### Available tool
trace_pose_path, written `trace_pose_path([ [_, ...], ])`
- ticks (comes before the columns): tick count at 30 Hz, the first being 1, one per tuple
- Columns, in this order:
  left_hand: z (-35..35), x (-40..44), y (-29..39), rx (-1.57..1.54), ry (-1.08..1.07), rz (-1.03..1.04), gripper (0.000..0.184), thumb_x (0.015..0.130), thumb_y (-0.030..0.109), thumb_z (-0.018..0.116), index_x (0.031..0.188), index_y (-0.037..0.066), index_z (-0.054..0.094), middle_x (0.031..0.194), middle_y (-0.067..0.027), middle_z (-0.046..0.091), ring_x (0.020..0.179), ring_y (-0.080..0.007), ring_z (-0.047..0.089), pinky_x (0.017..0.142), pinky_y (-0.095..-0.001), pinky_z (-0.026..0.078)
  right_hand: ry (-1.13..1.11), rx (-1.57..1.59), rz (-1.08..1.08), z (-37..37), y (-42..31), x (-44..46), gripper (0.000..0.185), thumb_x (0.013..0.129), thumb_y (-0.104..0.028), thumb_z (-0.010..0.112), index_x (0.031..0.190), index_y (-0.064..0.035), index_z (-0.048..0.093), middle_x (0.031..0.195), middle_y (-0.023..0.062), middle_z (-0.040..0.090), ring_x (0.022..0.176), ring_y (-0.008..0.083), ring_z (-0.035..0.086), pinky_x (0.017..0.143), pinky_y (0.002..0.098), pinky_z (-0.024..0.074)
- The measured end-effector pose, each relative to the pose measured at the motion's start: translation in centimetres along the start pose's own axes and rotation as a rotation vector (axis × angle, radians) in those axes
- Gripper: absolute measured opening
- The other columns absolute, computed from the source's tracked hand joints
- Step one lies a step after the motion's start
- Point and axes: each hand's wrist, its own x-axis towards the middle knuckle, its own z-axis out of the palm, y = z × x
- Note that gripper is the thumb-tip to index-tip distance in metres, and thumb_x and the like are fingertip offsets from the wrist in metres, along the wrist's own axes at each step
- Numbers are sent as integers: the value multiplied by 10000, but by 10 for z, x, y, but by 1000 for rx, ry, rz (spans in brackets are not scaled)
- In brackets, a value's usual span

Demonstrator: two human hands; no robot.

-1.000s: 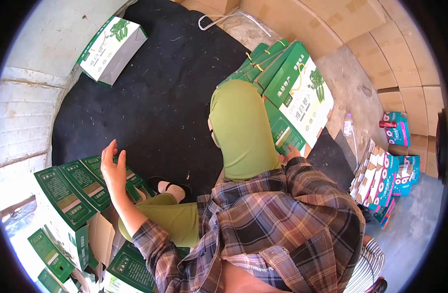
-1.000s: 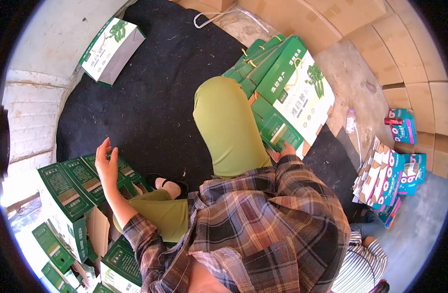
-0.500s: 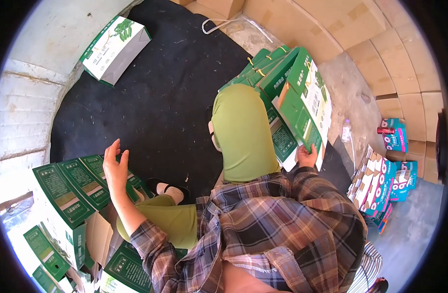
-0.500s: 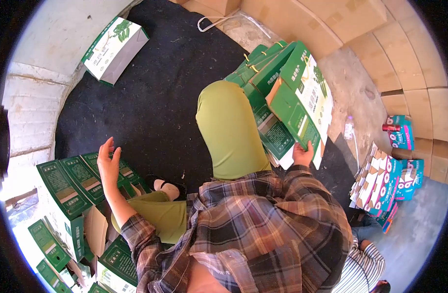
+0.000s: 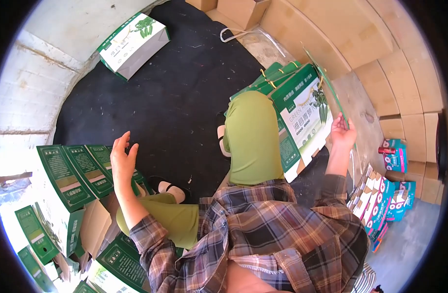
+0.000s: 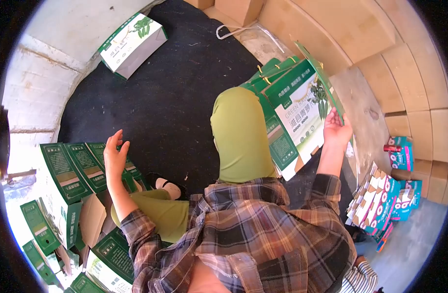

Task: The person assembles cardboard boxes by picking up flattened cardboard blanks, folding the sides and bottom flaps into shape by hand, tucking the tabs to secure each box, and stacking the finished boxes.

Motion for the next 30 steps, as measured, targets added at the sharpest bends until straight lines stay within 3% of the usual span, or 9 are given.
trace_pose_path([
  [3,-3,-1,-2,14,30,21,416,784,45,657,1190,42,568,1033,-124,600,890,-235,592,789,-338,483,-92,-78,-1,43,18,-61,215,906,-149,517,1012,34,550,923,137,630,826,255,633,656,339,529],
  [5,-5,-1,-2,-7,36,-3,411,786,45,656,1188,44,570,1034,-121,604,890,-230,595,791,-335,484,-391,-243,-18,67,33,-108,214,899,-163,544,1036,0,562,937,126,648,826,235,638,650,329,522],
  [7,-8,0,-1,-35,39,-21,406,789,44,655,1186,45,573,1035,-118,607,889,-226,598,792,-333,484,-503,-296,18,80,46,-133,223,896,-170,555,1058,-16,565,948,117,651,822,220,639,635,324,519],
  [11,-18,0,-6,-137,173,-84,385,804,57,654,1182,56,582,1041,-96,624,887,-185,609,796,-322,475,-750,-547,64,115,83,-154,298,900,-163,558,1175,-50,540,1075,81,638,815,188,642,611,302,510],
  [16,-23,-2,-19,-221,274,-160,361,819,85,652,1175,76,594,1067,-75,628,904,-164,616,802,-300,451,-878,-719,-42,175,170,-136,288,891,-168,586,1133,-14,561,977,61,644,757,138,627,564,269,494],
  [19,-25,-3,-21,-279,282,-202,363,816,79,653,1175,77,597,1062,-66,632,904,-151,614,792,-300,453,-983,-719,-263,208,233,-130,251,902,-146,576,1094,15,596,1005,57,643,860,117,602,763,270,476],
  [21,-29,-3,-17,-380,294,-231,358,825,93,654,1178,69,600,1068,-74,629,914,-149,603,820,-292,463,-1019,-817,-150,223,258,-134,252,907,-133,570,1102,24,598,1015,53,646,897,118,590,838,283,451],
  [27,-39,3,-36,-561,457,-313,407,853,132,635,1243,51,549,1111,-89,607,967,-137,567,842,-284,454,-1366,-846,-134,239,288,-135,215,883,-96,605,1066,15,624,956,30,654,858,77,576,785,240,456],
  [30,-50,3,-49,-823,595,-533,576,884,280,617,1378,92,390,1322,-97,474,1152,-173,481,917,-330,399,-1420,-849,-25,239,278,-122,216,860,-89,625,1057,-2,637,950,22,655,853,89,581,787,248,455],
])
